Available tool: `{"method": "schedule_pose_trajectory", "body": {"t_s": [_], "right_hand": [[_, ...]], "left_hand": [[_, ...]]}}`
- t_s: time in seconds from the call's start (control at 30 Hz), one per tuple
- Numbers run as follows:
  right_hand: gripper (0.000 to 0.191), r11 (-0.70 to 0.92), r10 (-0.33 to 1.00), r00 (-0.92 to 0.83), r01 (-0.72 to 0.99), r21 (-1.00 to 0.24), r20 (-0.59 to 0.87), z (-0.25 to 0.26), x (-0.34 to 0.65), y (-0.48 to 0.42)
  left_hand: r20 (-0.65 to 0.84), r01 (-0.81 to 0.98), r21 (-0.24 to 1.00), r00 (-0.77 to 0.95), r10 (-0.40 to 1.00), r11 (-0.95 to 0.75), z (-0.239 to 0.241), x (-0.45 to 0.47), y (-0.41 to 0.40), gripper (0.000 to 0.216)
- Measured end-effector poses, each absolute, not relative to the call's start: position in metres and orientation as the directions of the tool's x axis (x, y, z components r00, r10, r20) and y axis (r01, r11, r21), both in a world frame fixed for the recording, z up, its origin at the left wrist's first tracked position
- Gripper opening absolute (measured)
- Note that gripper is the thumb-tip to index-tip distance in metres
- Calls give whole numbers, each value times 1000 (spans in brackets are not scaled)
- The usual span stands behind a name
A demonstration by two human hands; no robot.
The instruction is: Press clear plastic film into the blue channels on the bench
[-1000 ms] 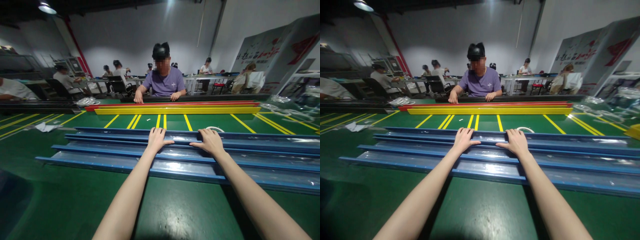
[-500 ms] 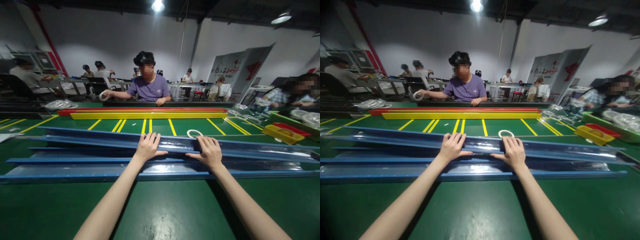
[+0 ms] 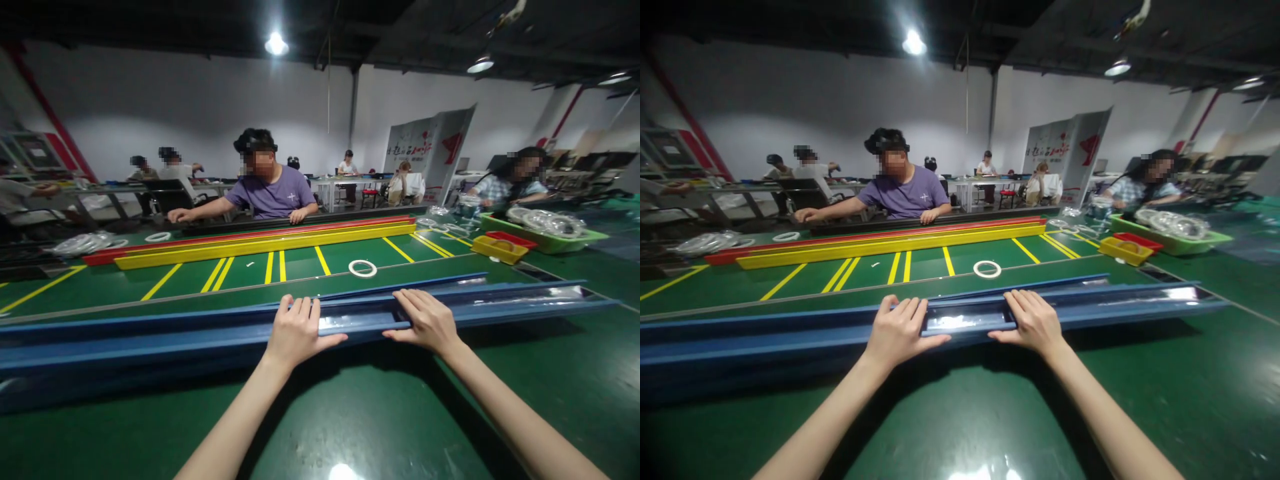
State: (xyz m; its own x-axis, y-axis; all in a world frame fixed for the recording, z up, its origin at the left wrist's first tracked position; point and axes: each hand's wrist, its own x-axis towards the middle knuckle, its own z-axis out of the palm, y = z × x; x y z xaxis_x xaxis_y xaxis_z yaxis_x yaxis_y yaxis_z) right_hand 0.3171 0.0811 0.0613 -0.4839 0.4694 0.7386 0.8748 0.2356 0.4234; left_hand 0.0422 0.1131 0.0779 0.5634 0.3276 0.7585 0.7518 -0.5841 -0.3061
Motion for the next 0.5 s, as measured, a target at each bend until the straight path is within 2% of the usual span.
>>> {"method": "schedule_pose_trajectory", "body": {"t_s": [0.3, 0.5], "right_hand": [[69, 207, 567, -491, 862, 463, 661, 44, 349, 11], [68, 244, 614, -474, 874, 419, 631, 29, 353, -6]], "left_hand": [[711, 732, -145, 545, 445, -665, 54, 71, 51, 70], [672, 730, -120, 559, 486, -673, 38, 78, 36, 70]]}}
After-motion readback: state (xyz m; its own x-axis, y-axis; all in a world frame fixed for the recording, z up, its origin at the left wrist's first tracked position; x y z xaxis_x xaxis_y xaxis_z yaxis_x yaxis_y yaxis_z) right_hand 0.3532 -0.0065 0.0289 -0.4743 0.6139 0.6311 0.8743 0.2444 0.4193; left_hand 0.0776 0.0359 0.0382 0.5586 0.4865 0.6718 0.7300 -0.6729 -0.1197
